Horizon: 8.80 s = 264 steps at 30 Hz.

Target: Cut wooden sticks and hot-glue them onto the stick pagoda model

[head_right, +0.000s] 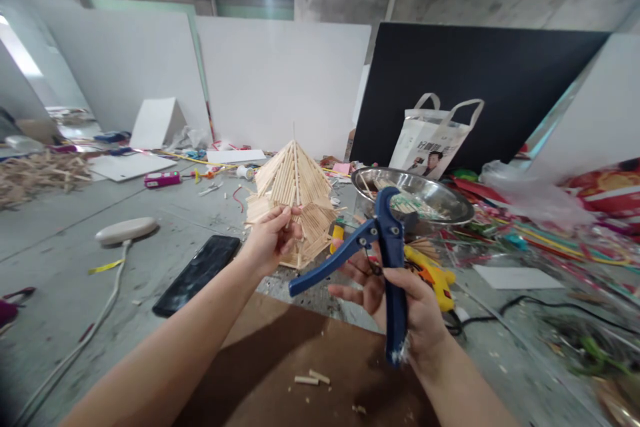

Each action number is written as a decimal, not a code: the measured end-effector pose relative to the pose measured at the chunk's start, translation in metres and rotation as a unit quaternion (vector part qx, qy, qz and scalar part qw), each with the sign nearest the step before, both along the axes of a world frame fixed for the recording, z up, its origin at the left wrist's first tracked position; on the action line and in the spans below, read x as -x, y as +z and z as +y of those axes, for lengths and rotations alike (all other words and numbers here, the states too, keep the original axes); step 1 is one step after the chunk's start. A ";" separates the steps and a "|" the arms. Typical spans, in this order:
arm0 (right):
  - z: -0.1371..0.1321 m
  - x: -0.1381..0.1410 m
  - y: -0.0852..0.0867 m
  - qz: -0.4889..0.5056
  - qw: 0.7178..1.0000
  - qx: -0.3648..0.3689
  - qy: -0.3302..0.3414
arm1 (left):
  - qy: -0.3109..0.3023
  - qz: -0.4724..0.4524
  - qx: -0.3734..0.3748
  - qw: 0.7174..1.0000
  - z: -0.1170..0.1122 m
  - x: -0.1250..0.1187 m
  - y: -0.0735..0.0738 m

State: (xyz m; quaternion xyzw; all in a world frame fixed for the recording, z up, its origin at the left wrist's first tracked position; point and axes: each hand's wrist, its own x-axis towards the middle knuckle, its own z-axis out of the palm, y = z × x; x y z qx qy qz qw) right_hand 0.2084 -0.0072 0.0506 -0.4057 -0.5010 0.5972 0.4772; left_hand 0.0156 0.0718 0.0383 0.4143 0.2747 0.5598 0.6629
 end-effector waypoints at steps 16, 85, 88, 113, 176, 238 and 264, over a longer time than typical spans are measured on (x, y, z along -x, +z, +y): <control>-0.008 0.003 0.006 0.028 0.994 -0.088 -0.056 | 0.000 -0.019 0.014 1.000 -0.001 -0.001 0.003; 0.011 0.002 -0.019 -0.614 0.734 -0.257 -0.136 | -0.019 0.268 -0.202 0.942 -0.023 -0.026 -0.017; 0.010 0.002 -0.020 -0.616 0.730 -0.264 -0.135 | -0.026 0.289 -0.217 0.932 -0.022 -0.028 -0.020; 0.009 0.005 -0.020 -0.608 0.737 -0.266 -0.130 | -0.046 0.291 -0.224 0.929 -0.020 -0.028 -0.022; 0.011 0.006 -0.032 -0.605 0.769 -0.188 -0.085 | -0.119 0.282 -0.206 0.930 -0.019 -0.029 -0.028; 0.011 0.005 -0.036 -0.632 0.753 -0.164 -0.077 | -0.033 0.430 -0.296 0.852 -0.017 -0.026 -0.027; 0.012 0.002 -0.039 -0.611 0.768 -0.184 -0.057 | -0.245 0.175 -0.093 0.949 -0.015 -0.023 -0.028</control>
